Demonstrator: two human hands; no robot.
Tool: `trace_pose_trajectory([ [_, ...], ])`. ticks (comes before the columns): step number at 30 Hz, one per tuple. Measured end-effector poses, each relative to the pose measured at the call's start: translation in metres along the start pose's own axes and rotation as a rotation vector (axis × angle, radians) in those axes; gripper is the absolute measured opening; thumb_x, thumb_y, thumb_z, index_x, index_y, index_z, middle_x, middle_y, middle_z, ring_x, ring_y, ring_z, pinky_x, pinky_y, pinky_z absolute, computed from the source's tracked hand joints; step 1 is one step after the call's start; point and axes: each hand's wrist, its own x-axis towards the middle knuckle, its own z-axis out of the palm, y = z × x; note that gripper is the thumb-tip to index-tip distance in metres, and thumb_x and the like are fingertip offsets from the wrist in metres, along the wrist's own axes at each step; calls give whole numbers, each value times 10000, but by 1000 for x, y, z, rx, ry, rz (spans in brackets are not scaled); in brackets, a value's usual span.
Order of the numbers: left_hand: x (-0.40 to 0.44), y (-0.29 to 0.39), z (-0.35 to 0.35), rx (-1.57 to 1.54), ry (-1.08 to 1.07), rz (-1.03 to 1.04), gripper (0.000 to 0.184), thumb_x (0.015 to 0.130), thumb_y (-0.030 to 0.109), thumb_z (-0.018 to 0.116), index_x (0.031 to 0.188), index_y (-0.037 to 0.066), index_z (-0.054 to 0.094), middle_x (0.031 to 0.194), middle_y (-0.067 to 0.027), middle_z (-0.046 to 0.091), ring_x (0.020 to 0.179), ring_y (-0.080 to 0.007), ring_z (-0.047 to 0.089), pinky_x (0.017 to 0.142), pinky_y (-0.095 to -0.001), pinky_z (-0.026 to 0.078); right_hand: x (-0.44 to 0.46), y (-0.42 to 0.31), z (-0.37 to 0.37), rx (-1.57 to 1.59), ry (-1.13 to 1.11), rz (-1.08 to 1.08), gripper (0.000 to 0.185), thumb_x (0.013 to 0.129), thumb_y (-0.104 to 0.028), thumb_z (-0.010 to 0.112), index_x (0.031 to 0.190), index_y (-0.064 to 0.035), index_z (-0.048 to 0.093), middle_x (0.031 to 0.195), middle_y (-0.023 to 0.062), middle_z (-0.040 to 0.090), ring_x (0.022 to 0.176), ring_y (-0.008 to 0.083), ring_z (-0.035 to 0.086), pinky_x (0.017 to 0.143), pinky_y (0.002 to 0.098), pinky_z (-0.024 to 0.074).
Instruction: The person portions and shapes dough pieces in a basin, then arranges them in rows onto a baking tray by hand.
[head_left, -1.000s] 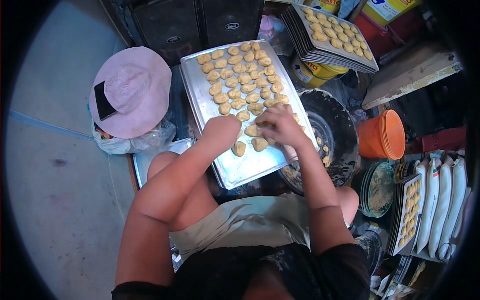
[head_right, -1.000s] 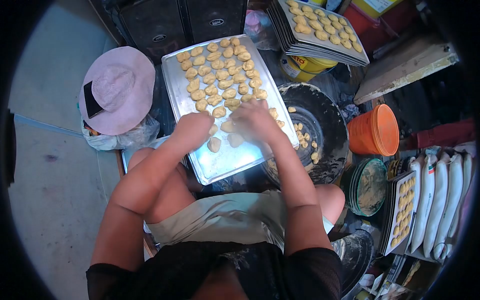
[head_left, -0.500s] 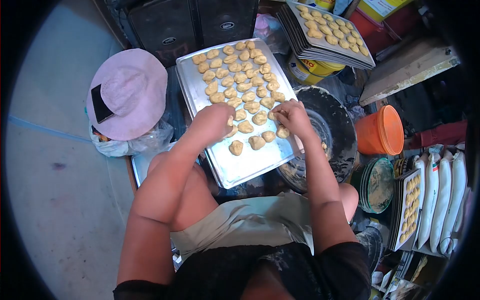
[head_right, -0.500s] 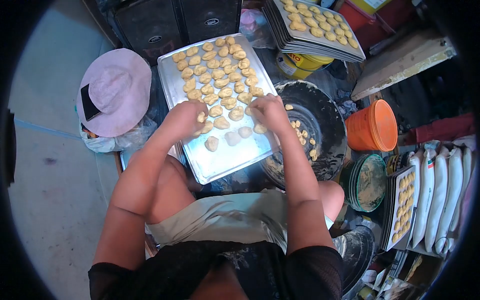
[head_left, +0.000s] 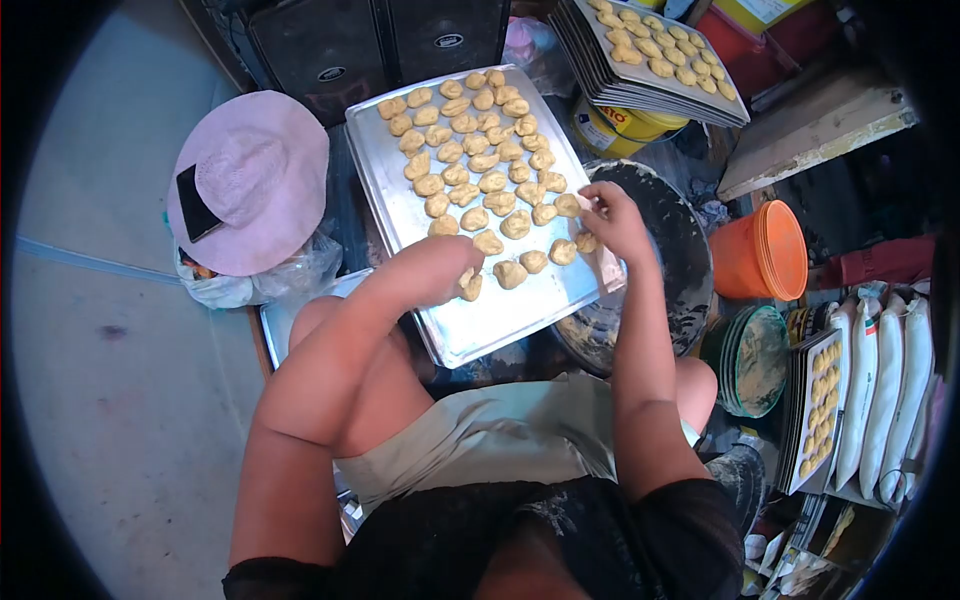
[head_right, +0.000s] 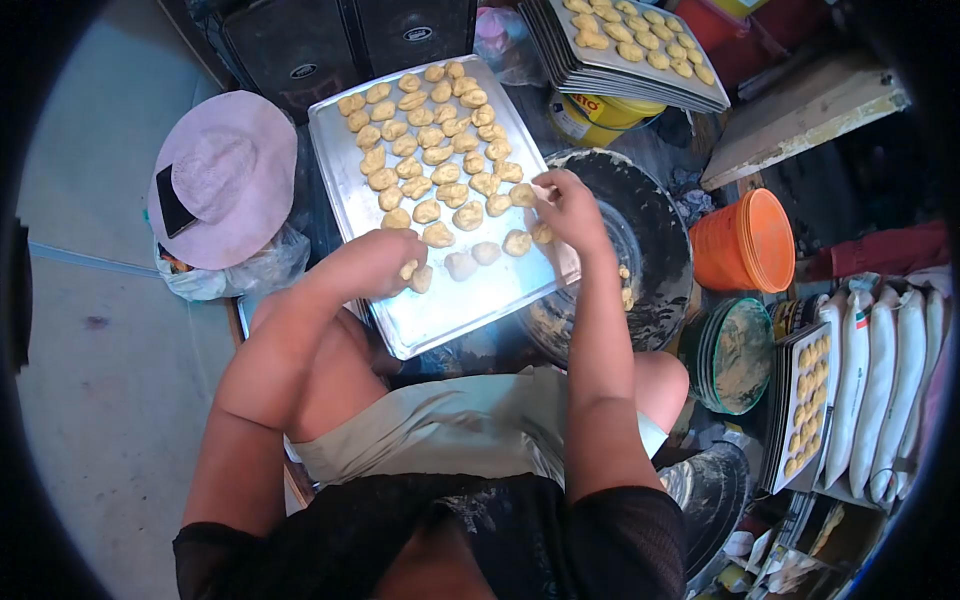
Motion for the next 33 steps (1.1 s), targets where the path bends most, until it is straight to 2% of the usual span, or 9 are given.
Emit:
trace_pose_trajectory([
  [4, -6, 14, 7, 7, -4, -4, 239, 775, 26, 625, 1011, 57, 645, 1032, -179, 591, 962, -368, 620, 817, -437, 493, -40, 1, -20, -53, -319, -48, 370, 716, -55, 723, 1078, -88, 657, 998, 104, 591, 846, 247, 600, 762, 324, 486],
  [8, -6, 18, 21, 114, -12, 10, 180, 829, 72, 552, 979, 58, 651, 1039, -181, 586, 963, -363, 628, 814, -447, 501, -32, -1, 4, -32, -117, 43, 341, 721, 12, 662, 1050, -73, 646, 963, 109, 583, 868, 286, 610, 758, 345, 485],
  [11, -7, 20, 22, 196, -11, -28, 186, 843, 90, 526, 969, 60, 658, 1051, -186, 592, 963, -358, 636, 806, -448, 513, -35, -17, -3, -85, 30, -65, 348, 703, 19, 644, 1040, -69, 647, 967, 122, 590, 880, 312, 611, 768, 361, 489],
  [15, -9, 21, 20, 243, -3, -58, 192, 835, 83, 531, 973, 60, 663, 1061, -193, 602, 959, -357, 644, 795, -447, 527, -47, -33, -7, -78, -246, -244, 329, 723, 11, 647, 1043, -67, 649, 972, 109, 610, 892, 278, 613, 782, 347, 494],
  [20, -11, 18, 21, 241, 20, -33, 179, 827, 70, 535, 955, 41, 658, 1041, -197, 610, 955, -359, 644, 795, -445, 529, -42, -35, 28, -209, 0, -182, 294, 739, -5, 661, 1022, -86, 673, 952, 116, 643, 874, 321, 625, 776, 377, 508],
  [23, -13, 16, 23, 207, 51, -23, 166, 825, 68, 537, 937, 28, 653, 1030, -202, 610, 948, -361, 644, 793, -448, 527, -48, -50, 26, -97, -180, -340, 290, 747, -36, 670, 1026, -115, 678, 975, 91, 647, 942, 308, 603, 837, 379, 479],
  [24, -13, 16, 23, 215, 43, -29, 162, 825, 68, 537, 931, 25, 652, 1028, -204, 610, 945, -362, 643, 792, -450, 527, -54, -71, 28, -320, -284, -256, 302, 746, -86, 685, 1042, -145, 682, 991, 68, 642, 998, 283, 574, 893, 368, 431],
  [28, -14, 17, 19, 200, 40, -45, 150, 823, 67, 536, 910, 18, 648, 1015, -212, 608, 941, -368, 642, 785, -456, 523, -48, -64, 53, -322, -123, -321, 347, 738, -157, 713, 1083, -155, 681, 990, 48, 633, 950, 271, 555, 864, 389, 403],
  [33, -19, 9, 18, 93, 76, -29, 207, 775, 30, 576, 965, 57, 655, 985, -168, 595, 931, -356, 624, 795, -438, 503, -58, -92, 44, -243, -218, -354, 210, 794, -183, 639, 992, -146, 700, 965, 45, 642, 926, 259, 556, 850, 376, 394],
])
